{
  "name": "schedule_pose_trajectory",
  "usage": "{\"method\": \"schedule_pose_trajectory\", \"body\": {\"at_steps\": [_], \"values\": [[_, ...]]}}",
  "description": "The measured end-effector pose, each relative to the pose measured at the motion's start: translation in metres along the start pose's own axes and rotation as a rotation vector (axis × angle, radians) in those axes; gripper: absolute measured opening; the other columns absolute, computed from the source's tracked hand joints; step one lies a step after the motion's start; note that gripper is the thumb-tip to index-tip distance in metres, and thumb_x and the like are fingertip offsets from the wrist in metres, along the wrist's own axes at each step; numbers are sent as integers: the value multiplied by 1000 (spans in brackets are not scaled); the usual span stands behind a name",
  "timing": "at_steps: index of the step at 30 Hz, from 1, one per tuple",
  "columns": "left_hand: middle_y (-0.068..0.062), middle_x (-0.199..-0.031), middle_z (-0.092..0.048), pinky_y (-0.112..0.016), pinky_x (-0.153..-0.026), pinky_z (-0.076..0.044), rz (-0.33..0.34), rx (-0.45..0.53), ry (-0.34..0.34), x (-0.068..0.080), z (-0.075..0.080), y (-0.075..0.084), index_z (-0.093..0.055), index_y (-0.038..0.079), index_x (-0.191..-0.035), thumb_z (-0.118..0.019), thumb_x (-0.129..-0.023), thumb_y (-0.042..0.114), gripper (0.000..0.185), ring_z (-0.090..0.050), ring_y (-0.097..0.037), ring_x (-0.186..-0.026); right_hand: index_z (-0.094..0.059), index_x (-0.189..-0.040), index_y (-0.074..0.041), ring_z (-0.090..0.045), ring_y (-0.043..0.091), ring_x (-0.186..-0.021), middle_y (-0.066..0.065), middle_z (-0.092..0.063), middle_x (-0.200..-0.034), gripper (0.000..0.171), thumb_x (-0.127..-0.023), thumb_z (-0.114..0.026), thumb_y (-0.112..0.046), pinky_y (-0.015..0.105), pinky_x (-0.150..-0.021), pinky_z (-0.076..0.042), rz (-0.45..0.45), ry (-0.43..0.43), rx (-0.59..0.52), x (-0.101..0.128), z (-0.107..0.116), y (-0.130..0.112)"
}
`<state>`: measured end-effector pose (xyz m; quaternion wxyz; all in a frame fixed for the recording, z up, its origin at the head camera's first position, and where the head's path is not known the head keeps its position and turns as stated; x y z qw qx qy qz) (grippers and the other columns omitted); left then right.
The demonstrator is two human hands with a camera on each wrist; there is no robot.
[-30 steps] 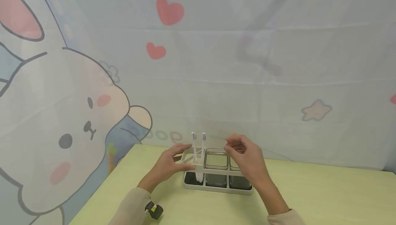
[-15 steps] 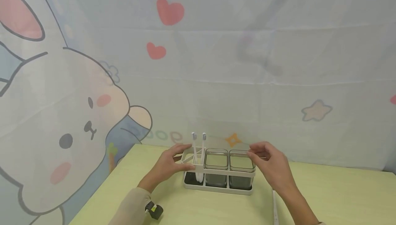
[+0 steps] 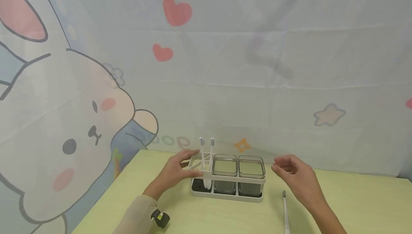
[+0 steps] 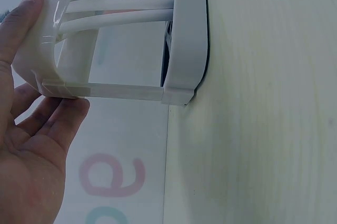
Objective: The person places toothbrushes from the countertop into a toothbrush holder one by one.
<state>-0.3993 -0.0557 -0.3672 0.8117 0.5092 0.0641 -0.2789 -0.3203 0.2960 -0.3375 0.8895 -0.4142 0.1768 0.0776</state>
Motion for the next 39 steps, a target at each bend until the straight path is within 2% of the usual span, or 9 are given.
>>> {"method": "schedule_pose_trajectory", "body": {"at_steps": [6, 11, 17, 24, 34, 39], "values": [[-12, -142, -62, -47, -115, -51, -2, -15, -4, 0, -1, 0, -59, 6, -151, -93, -86, 26, 76, -57, -34, -135, -70, -127, -4, -71, 5, -92, 5, -76, -112, 37, -104, -73, -33, 18, -77, -58, -13, -44, -14, 2, 0, 12], [-12, -142, -62, -52, -116, -49, 0, 6, -3, 0, -2, -1, -58, 3, -151, -93, -86, 22, 76, -57, -35, -135, -70, -125, -3, -72, 6, -92, 4, -76, -110, 36, -103, -75, -32, 18, -79, -58, -33, -92, -27, 2, -2, 21], [-12, -142, -62, -50, -116, -50, 0, 7, -1, -1, -1, 0, -59, 4, -151, -93, -86, 21, 75, -57, -35, -136, -68, -127, -2, -74, 13, -94, 4, -76, -112, 38, -103, -74, -31, 21, -81, -58, -81, -175, -37, 2, -5, 36], [-10, -142, -62, -54, -116, -48, 2, 2, -5, -1, -1, -1, -59, 7, -151, -93, -86, 24, 76, -56, -35, -137, -67, -125, 2, -74, 22, -99, 8, -75, -112, 38, -104, -73, -29, 24, -84, -59, -109, -260, -70, 2, -9, 49], [-10, -144, -61, -52, -117, -49, 14, -4, -8, -1, -1, -4, -57, 4, -152, -92, -87, 24, 77, -55, -34, -138, -63, -122, 13, -73, 25, -92, 13, -72, -103, 34, -105, -70, -15, 31, -80, -65, -93, -428, -205, 3, -23, 68], [-11, -142, -62, -55, -117, -48, 15, -3, -1, -2, -1, -4, -58, 4, -151, -92, -86, 23, 76, -56, -34, -136, -60, -121, 17, -74, 26, -92, 12, -71, -103, 33, -105, -69, -11, 35, -83, -67, -112, -447, -240, 3, -25, 75]]}}
Point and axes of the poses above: each hand's wrist, its own x-axis away from the middle knuckle, its own z-axis out of the back of the hand, y = z × x, the point moved 10 cm from there along -x, towards the middle knuckle
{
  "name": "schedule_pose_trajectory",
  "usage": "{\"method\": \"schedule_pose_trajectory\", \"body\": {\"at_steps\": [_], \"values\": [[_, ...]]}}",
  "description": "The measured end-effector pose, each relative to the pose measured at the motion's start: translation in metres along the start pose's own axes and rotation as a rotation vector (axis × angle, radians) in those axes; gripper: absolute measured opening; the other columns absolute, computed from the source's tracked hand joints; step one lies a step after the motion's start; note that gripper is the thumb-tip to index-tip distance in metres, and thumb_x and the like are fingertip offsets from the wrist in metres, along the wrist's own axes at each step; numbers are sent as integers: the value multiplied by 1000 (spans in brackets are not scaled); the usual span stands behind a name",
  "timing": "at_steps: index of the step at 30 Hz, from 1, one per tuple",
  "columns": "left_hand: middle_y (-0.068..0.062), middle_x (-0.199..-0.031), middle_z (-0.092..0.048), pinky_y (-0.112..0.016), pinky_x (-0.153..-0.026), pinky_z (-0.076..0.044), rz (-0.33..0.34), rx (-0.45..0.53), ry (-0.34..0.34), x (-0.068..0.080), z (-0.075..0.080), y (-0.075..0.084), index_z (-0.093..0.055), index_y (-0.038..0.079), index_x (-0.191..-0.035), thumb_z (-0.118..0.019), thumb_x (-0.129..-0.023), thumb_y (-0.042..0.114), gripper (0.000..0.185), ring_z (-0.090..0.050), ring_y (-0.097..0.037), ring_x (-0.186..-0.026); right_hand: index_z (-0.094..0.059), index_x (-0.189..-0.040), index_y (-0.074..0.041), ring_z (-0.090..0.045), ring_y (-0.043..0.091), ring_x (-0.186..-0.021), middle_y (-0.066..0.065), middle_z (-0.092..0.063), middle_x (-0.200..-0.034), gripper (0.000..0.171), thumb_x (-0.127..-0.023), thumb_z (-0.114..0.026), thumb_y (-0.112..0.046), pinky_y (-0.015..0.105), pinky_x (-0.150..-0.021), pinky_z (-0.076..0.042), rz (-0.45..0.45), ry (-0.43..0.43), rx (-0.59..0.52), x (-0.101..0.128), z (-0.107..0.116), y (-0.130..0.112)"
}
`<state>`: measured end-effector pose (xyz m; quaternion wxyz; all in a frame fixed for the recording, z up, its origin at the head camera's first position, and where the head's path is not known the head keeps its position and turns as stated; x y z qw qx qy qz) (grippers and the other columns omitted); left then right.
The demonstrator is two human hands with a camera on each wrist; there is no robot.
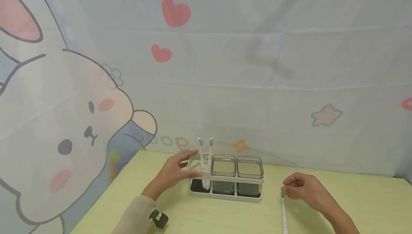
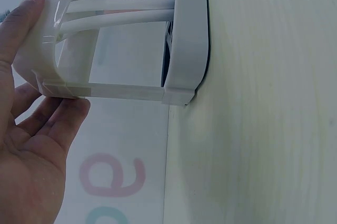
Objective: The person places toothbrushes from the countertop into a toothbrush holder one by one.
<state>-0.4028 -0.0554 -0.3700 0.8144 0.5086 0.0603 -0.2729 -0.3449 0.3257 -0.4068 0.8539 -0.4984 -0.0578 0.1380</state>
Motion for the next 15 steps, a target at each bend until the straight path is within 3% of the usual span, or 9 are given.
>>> {"method": "schedule_pose_trajectory", "body": {"at_steps": [15], "values": [[-11, -141, -62, -52, -116, -49, -7, -5, 0, 0, 0, 1, -59, 3, -151, -93, -86, 22, 76, -57, -35, -135, -64, -113, 14, -71, 28, -91, 9, -70, -98, 25, -101, -70, -8, 36, -80, -68, -67, -34, 3, 5, -1, 25]]}}
Point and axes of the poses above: each hand's wrist, its own x-axis away from the middle knuckle, its own z-axis out of the back of the hand, y = z × x, the point moved 10 cm from there along -x, towards the middle knuckle
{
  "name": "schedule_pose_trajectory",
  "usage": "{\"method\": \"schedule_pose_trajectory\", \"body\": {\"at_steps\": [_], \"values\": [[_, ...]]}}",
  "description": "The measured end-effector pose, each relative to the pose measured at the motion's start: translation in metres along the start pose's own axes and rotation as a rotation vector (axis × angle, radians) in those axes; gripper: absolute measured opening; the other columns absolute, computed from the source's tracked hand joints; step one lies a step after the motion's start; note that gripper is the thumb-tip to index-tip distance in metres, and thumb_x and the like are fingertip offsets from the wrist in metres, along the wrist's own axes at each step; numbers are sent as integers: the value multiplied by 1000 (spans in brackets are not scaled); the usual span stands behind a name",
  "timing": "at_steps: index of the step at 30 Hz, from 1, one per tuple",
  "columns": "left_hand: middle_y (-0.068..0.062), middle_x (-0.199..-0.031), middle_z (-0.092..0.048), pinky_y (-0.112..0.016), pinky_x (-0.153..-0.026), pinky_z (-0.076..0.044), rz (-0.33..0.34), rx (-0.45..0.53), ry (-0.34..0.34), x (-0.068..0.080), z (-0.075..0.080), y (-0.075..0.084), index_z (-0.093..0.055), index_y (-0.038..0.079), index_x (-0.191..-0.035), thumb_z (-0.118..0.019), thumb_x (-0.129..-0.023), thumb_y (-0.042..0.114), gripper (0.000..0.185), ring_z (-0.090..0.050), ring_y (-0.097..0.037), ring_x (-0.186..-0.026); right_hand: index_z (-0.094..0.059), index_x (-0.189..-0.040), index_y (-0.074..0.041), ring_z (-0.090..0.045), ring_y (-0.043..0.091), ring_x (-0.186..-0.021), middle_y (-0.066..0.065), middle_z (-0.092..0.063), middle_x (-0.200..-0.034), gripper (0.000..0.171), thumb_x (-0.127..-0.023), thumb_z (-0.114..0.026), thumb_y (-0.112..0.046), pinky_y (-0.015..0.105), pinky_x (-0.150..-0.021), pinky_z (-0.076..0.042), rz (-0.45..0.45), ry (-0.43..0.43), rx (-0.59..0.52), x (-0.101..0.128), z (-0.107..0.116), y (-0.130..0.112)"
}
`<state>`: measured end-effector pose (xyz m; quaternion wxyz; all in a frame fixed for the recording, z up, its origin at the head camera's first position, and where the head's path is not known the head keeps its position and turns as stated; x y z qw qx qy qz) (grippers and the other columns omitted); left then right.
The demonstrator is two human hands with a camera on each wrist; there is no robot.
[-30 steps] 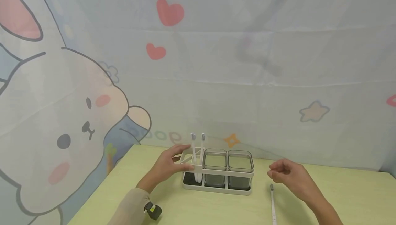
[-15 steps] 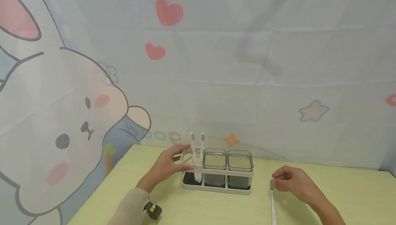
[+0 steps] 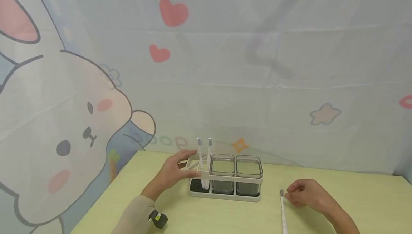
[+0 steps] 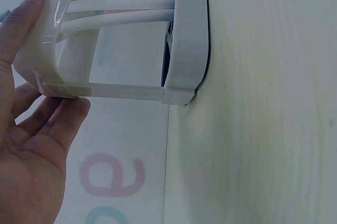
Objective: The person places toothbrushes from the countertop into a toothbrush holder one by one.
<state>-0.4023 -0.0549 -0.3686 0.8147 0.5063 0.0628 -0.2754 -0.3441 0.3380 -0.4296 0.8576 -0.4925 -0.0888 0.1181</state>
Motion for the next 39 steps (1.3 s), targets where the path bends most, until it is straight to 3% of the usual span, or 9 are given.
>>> {"method": "schedule_pose_trajectory", "body": {"at_steps": [9, 17, 25, 34, 39], "values": [[-13, -143, -62, -55, -117, -48, -6, 20, -1, 0, 0, 0, -58, 3, -151, -92, -86, 20, 75, -56, -36, -137, -69, -104, 9, -66, 23, -85, 5, -67, -91, 21, -100, -72, -11, 34, -71, -67, -41, -14, 73, -5, -14, 6], [-10, -143, -62, -43, -115, -52, -7, -20, 0, 0, 0, 1, -58, 4, -152, -93, -86, 25, 77, -57, -33, -136, -65, -94, 4, -58, 19, -73, 5, -62, -80, 16, -97, -74, -9, 27, -61, -59, -75, 20, 89, -6, -21, 7], [-12, -143, -61, -45, -115, -51, -9, -18, 1, 0, 0, -1, -58, 3, -151, -92, -87, 24, 76, -56, -35, -136, -65, -91, 4, -54, 18, -69, 5, -59, -74, 14, -97, -72, -6, 25, -58, -54, -72, 33, 106, -4, -22, 4], [-9, -141, -62, -43, -115, -51, 2, -25, 2, -1, 0, -2, -58, 5, -152, -93, -86, 25, 77, -57, -33, -135, -65, -84, 1, -58, 18, -64, 7, -60, -71, 17, -93, -77, -6, 28, -58, -57, -191, 187, 204, -4, -19, 7], [-10, -140, -62, -48, -116, -50, -4, -13, 2, 0, 0, -1, -59, 4, -151, -93, -86, 23, 76, -58, -34, -135, -67, -82, 2, -61, 19, -63, 7, -61, -71, 14, -91, -75, -4, 27, -57, -59, -194, 224, 225, -4, -18, 8]]}}
Point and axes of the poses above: each hand's wrist, its own x-axis away from the middle knuckle, its own z-axis out of the back of the hand, y = z × x, the point moved 10 cm from there along -x, towards the middle knuckle
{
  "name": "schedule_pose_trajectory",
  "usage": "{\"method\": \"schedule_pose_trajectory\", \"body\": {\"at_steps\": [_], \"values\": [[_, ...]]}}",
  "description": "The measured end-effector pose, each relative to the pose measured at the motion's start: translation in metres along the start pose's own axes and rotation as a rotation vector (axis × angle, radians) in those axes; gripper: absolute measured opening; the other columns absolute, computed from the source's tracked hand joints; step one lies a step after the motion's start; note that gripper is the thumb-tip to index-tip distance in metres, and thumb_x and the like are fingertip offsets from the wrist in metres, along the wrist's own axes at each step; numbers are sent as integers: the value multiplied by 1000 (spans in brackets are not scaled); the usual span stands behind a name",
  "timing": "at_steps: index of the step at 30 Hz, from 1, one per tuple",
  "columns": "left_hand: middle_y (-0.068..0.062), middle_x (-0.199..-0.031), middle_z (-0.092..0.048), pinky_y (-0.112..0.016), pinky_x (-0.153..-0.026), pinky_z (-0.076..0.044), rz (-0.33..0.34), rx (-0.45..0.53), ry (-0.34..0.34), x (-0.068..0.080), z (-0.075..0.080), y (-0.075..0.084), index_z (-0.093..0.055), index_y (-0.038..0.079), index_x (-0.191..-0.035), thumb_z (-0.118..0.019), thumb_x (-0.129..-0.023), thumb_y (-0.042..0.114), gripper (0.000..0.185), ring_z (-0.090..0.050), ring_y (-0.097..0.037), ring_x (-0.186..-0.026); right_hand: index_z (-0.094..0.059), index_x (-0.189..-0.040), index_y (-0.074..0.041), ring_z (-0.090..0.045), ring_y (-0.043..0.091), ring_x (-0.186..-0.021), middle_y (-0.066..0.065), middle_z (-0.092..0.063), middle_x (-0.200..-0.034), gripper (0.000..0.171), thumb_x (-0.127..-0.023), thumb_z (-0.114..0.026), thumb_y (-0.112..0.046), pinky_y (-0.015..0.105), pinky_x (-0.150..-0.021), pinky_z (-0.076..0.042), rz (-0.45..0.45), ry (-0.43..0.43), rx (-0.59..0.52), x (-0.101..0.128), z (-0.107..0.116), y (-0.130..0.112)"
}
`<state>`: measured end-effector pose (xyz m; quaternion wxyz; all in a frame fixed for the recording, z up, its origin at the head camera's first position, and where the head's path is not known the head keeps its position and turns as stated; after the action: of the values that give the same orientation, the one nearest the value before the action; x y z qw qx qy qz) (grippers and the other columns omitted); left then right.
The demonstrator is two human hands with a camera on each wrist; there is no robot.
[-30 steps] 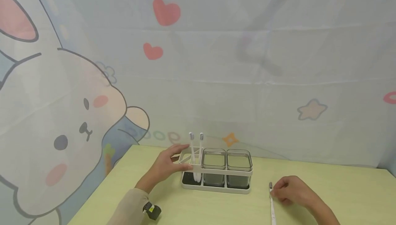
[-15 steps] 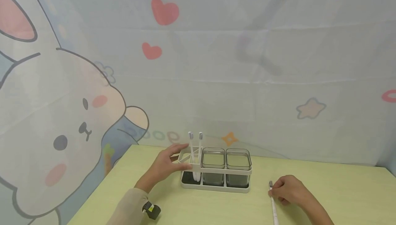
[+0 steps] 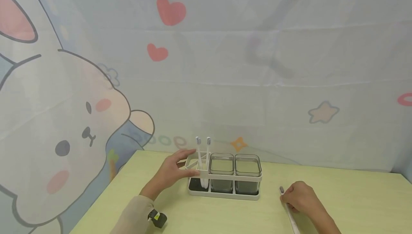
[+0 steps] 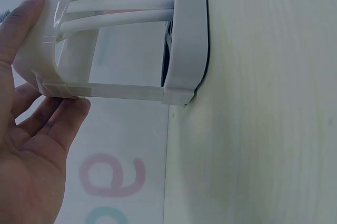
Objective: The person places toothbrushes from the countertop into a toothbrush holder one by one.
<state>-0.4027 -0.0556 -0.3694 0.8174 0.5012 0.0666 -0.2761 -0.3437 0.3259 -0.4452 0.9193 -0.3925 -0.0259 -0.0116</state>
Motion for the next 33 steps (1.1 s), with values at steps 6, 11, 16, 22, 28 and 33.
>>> {"method": "schedule_pose_trajectory", "body": {"at_steps": [6, 11, 16, 22, 28, 33], "values": [[-11, -141, -62, -46, -115, -51, 3, 12, 0, 1, 0, 0, -59, 5, -151, -92, -86, 21, 75, -58, -34, -135, -70, -83, 3, -63, 20, -64, 7, -63, -73, 10, -89, -73, -5, 30, -59, -62, -9, 22, 3, -1, 1, 1], [-11, -141, -62, -46, -116, -50, 7, 18, -5, 1, 0, 0, -59, 4, -151, -92, -86, 21, 75, -57, -35, -135, -73, -88, 8, -64, 20, -71, 6, -64, -79, 13, -92, -69, -5, 33, -64, -64, -1, 2, -27, -1, 6, 2], [-10, -140, -63, -45, -116, -50, 7, 15, -7, 1, 0, 1, -59, 5, -151, -92, -87, 21, 75, -58, -34, -134, -72, -100, 12, -65, 20, -82, 6, -67, -89, 20, -99, -64, -7, 35, -71, -66, 11, -20, -99, 0, 19, -3], [-10, -140, -63, -46, -116, -51, 3, 7, -3, 1, 1, 2, -58, 3, -151, -92, -87, 21, 75, -58, -34, -134, -67, -112, 12, -72, 26, -89, 9, -73, -102, 26, -105, -65, -14, 34, -77, -67, 47, -28, -167, 5, 38, -14], [-10, -139, -63, -45, -116, -50, 9, 9, -4, 2, 1, 0, -58, 3, -151, -92, -87, 21, 75, -58, -34, -134, -64, -123, 11, -75, 27, -94, 11, -75, -111, 38, -107, -68, -23, 33, -80, -66, 99, 17, -157, 12, 57, -29], [-10, -139, -63, -45, -116, -50, 5, 15, -5, 1, 0, 1, -58, 3, -151, -92, -87, 21, 75, -58, -34, -135, -63, -130, 8, -76, 25, -97, 11, -75, -116, 45, -107, -68, -31, 39, -88, -65, 114, 48, -138, 18, 68, -35]]}}
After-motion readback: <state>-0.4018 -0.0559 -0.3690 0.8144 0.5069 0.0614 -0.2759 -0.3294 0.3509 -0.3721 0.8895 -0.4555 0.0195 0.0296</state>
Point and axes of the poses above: each hand's wrist, its own x-axis away from the middle knuckle, its own z-axis out of the back of the hand, y = z × x, the point moved 10 cm from there along -x, towards the middle knuckle
